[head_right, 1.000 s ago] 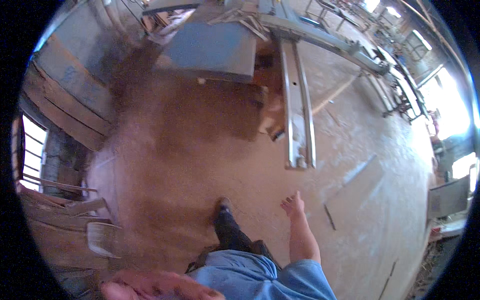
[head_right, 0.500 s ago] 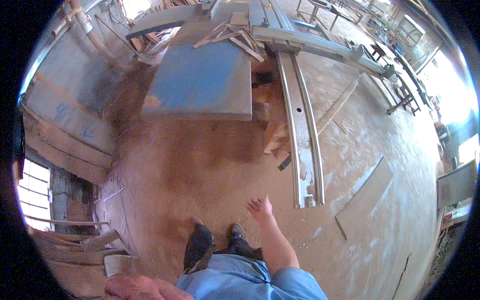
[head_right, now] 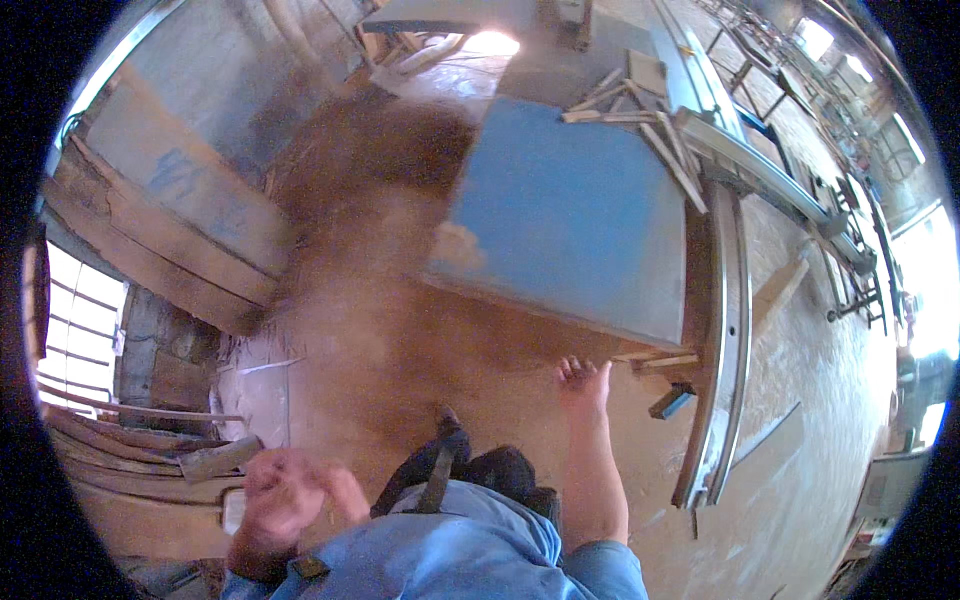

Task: The person measures wooden planks with a tape measure and cuts them using a table saw. They handle the wood pieces by hand, moving them between the saw and a nearby workbench, and stack the cut pieces on the floor.

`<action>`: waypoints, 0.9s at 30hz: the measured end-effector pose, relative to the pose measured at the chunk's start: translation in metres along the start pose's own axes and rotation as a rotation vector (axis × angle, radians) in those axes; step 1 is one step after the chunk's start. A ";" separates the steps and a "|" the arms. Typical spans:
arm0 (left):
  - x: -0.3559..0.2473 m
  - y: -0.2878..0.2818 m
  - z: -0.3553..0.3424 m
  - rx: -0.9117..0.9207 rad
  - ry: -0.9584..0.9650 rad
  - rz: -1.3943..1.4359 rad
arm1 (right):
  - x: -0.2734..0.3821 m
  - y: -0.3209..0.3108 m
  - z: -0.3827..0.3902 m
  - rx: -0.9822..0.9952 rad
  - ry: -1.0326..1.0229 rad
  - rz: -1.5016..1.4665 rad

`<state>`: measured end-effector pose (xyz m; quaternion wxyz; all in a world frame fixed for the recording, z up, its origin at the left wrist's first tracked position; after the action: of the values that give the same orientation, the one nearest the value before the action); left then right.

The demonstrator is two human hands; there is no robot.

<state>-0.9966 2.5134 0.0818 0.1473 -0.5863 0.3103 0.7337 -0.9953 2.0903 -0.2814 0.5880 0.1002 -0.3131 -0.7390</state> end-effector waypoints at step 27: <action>-0.038 -0.456 -0.275 -0.593 -0.244 -0.137 | -0.200 0.128 -0.034 -0.014 -0.929 0.546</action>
<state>-0.5103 2.6943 -0.0440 0.0553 -0.5310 0.0231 0.8453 -0.8169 2.2507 -0.2775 0.5591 -0.3264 -0.5499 -0.5278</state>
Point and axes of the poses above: each hand's wrist, its own z-axis away from the middle knuckle, its own y-axis out of the palm, x = y × z, the point moved 1 cm from there along -z, towards the middle knuckle, and after that the axes turned 13 degrees about -z, right-handed, at the moved point
